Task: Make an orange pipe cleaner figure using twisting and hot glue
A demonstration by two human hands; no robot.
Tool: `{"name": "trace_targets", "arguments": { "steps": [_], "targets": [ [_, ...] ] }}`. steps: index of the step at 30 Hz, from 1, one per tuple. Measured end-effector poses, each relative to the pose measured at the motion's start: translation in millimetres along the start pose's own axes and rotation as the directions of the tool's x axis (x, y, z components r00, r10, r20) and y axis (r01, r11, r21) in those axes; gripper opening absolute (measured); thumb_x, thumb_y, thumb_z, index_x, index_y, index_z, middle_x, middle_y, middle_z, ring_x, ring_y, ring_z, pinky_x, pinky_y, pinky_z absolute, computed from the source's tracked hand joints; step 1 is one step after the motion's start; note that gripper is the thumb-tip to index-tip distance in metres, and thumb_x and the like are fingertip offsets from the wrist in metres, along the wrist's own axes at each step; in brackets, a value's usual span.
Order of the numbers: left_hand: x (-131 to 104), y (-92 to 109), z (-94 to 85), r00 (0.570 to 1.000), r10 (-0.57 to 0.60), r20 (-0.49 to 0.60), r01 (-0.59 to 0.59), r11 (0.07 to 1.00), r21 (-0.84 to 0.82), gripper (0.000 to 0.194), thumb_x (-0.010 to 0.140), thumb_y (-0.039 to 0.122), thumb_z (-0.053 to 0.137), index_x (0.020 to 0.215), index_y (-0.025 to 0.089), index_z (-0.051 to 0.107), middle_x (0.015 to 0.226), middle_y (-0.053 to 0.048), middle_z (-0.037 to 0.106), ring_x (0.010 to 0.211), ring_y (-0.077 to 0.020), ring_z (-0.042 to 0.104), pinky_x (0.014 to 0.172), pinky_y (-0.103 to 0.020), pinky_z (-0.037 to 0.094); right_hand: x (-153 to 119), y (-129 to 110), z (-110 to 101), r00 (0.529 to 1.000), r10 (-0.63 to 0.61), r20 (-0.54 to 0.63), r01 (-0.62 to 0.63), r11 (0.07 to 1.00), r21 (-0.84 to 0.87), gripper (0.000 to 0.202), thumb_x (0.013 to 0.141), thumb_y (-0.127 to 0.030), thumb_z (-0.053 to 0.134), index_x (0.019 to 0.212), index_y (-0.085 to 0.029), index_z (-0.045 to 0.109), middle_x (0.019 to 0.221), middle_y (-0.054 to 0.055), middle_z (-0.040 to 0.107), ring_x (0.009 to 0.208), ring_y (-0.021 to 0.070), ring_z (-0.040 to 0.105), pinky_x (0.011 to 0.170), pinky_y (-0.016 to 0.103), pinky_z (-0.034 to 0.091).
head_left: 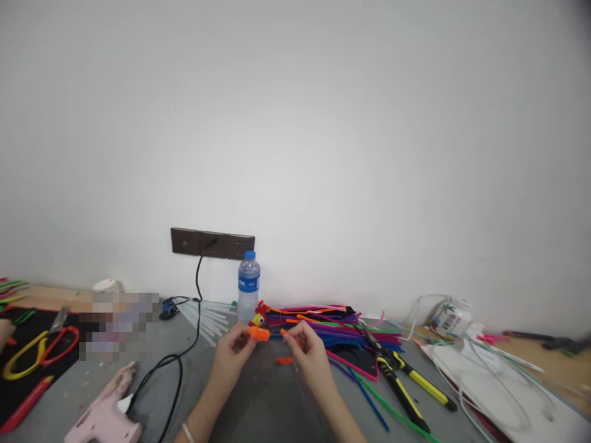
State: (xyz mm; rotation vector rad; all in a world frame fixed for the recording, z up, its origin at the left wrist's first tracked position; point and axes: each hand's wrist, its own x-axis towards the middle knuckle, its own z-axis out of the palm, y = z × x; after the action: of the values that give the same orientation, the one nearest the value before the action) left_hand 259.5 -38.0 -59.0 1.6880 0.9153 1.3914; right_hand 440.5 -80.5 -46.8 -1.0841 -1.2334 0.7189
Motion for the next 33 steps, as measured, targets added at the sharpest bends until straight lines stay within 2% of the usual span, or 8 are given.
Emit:
{"name": "trace_targets", "arguments": {
  "steps": [5, 10, 13, 15, 20, 26, 29, 33],
  "targets": [
    [-1.7, -6.4, 0.9, 1.000, -0.004, 0.020, 0.003, 0.998, 0.059, 0.026, 0.080, 0.042, 0.064, 0.076, 0.018, 0.072, 0.070, -0.003, 0.064, 0.064, -0.0171, 0.057, 0.058, -0.023, 0.045, 7.1, 0.0, -8.7, 0.987, 0.111, -0.113, -0.088, 0.978, 0.188, 0.042, 0.061, -0.054, 0.080, 0.065, -0.021, 0.054, 0.060, -0.003, 0.054, 0.059, 0.0166, 0.054, 0.056, 0.026, 0.039],
    [-3.2, -6.3, 2.6, 0.999, -0.023, 0.023, 0.022, 0.998, 0.064, 0.027, 0.080, 0.044, 0.064, 0.076, 0.018, 0.072, 0.070, -0.002, 0.064, 0.064, -0.0171, 0.057, 0.057, -0.022, 0.045, 9.6, 0.2, -14.8, 0.982, 0.181, -0.061, -0.165, 0.964, 0.207, 0.043, 0.059, -0.056, 0.080, 0.073, -0.018, 0.066, 0.074, 0.008, 0.073, 0.075, 0.0264, 0.067, 0.064, 0.032, 0.046],
    [-3.3, -4.7, 2.5, 0.999, -0.024, 0.026, 0.022, 0.998, 0.065, 0.028, 0.080, 0.044, 0.063, 0.076, 0.018, 0.072, 0.070, -0.003, 0.064, 0.065, -0.0172, 0.056, 0.059, -0.022, 0.045, 9.7, -2.0, -14.9, 0.981, 0.189, -0.040, -0.174, 0.955, 0.242, 0.042, 0.054, -0.053, 0.084, 0.066, -0.018, 0.065, 0.072, 0.007, 0.075, 0.076, 0.0275, 0.069, 0.069, 0.035, 0.048],
    [-3.0, -3.3, 2.5, 0.999, -0.022, 0.032, 0.020, 0.998, 0.065, 0.027, 0.079, 0.043, 0.064, 0.076, 0.018, 0.073, 0.069, -0.002, 0.064, 0.063, -0.0169, 0.056, 0.058, -0.022, 0.044, 9.4, -3.5, -14.1, 0.980, 0.197, -0.034, -0.182, 0.949, 0.258, 0.042, 0.053, -0.050, 0.086, 0.067, -0.018, 0.062, 0.065, 0.005, 0.073, 0.069, 0.0253, 0.069, 0.065, 0.033, 0.048],
    [-2.2, 1.8, 3.6, 0.999, -0.033, 0.041, 0.030, 0.998, 0.060, 0.027, 0.077, 0.043, 0.065, 0.073, 0.018, 0.072, 0.066, -0.001, 0.062, 0.059, -0.0159, 0.053, 0.055, -0.021, 0.041, 6.2, -5.0, -10.7, 0.959, 0.276, 0.059, -0.281, 0.920, 0.273, 0.062, 0.061, -0.046, 0.083, 0.110, -0.015, 0.061, 0.069, 0.005, 0.074, 0.048, 0.0145, 0.057, 0.041, 0.023, 0.040],
    [-3.2, 1.4, 4.4, 0.997, -0.033, 0.066, 0.028, 0.998, 0.062, 0.025, 0.080, 0.041, 0.063, 0.074, 0.017, 0.070, 0.068, -0.002, 0.064, 0.062, -0.0167, 0.055, 0.057, -0.022, 0.041, 5.1, -0.9, -10.4, 0.962, 0.263, 0.073, -0.273, 0.914, 0.301, 0.079, 0.065, -0.044, 0.080, 0.132, -0.017, 0.048, 0.066, 0.000, 0.068, 0.043, 0.0121, 0.054, 0.036, 0.020, 0.038],
    [-3.1, -0.7, 4.8, 0.998, -0.026, 0.062, 0.022, 0.997, 0.070, 0.023, 0.080, 0.039, 0.063, 0.075, 0.017, 0.071, 0.069, -0.003, 0.065, 0.063, -0.0172, 0.056, 0.057, -0.022, 0.042, 6.2, 2.5, -13.2, 0.964, 0.253, 0.082, -0.266, 0.922, 0.281, 0.068, 0.068, -0.046, 0.078, 0.125, -0.016, 0.054, 0.068, 0.001, 0.069, 0.046, 0.0112, 0.052, 0.040, 0.020, 0.037],
    [-2.9, -1.8, 5.8, 0.996, -0.016, 0.082, 0.009, 0.997, 0.078, 0.024, 0.080, 0.039, 0.062, 0.075, 0.018, 0.072, 0.068, -0.002, 0.064, 0.060, -0.0166, 0.055, 0.055, -0.022, 0.041, 7.2, 8.1, -15.8, 0.961, 0.266, 0.070, -0.275, 0.915, 0.295, 0.048, 0.067, -0.050, 0.078, 0.097, -0.015, 0.067, 0.071, 0.006, 0.073, 0.056, 0.0145, 0.054, 0.047, 0.022, 0.037]
  ]
}}
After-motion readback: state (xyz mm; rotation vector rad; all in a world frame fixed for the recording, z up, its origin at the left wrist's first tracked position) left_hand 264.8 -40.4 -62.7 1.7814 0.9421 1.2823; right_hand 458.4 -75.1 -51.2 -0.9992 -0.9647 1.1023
